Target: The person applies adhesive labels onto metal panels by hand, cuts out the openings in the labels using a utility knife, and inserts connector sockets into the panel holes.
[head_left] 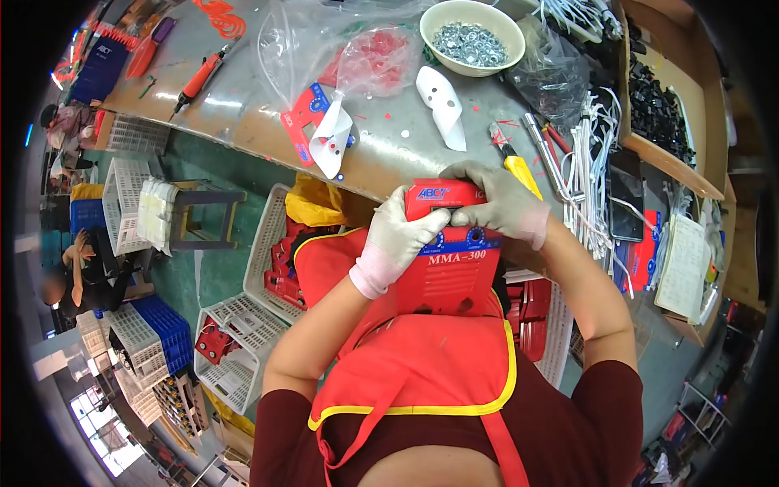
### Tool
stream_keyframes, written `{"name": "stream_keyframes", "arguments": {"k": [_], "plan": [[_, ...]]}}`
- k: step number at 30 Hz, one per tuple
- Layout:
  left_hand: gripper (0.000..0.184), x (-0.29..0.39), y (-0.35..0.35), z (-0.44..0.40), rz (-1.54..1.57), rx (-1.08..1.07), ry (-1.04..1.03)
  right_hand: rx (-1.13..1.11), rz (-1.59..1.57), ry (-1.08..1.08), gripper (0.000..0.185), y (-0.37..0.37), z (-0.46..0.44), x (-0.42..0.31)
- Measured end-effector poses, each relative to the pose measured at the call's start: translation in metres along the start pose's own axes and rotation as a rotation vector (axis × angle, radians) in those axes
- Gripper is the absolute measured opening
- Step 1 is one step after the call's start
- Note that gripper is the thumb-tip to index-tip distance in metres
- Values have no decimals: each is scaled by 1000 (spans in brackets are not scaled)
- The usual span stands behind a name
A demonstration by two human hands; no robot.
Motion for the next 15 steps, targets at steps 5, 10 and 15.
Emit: {"name": "stream_keyframes", "arguments": {"k": [5, 10, 15], "plan": [[38, -7, 2, -6, 29, -94, -71, -11, 87, 103, 74, 3, 1, -3], [41, -20, 11, -12, -147, -29, -46, 55, 331, 12, 73, -5, -2, 0], [34, -16, 22, -10, 47, -44, -49, 149, 246, 191, 70, -2, 4, -1]]}}
Point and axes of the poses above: each hand's wrist, its own z-axis away from the middle knuckle, its own y-axis out of the back of the hand, x = y × z, the point moved 3 cm from there along -z, towards the middle knuckle, and after that the axes turned 9 degrees about z, right-handed, at the moved point
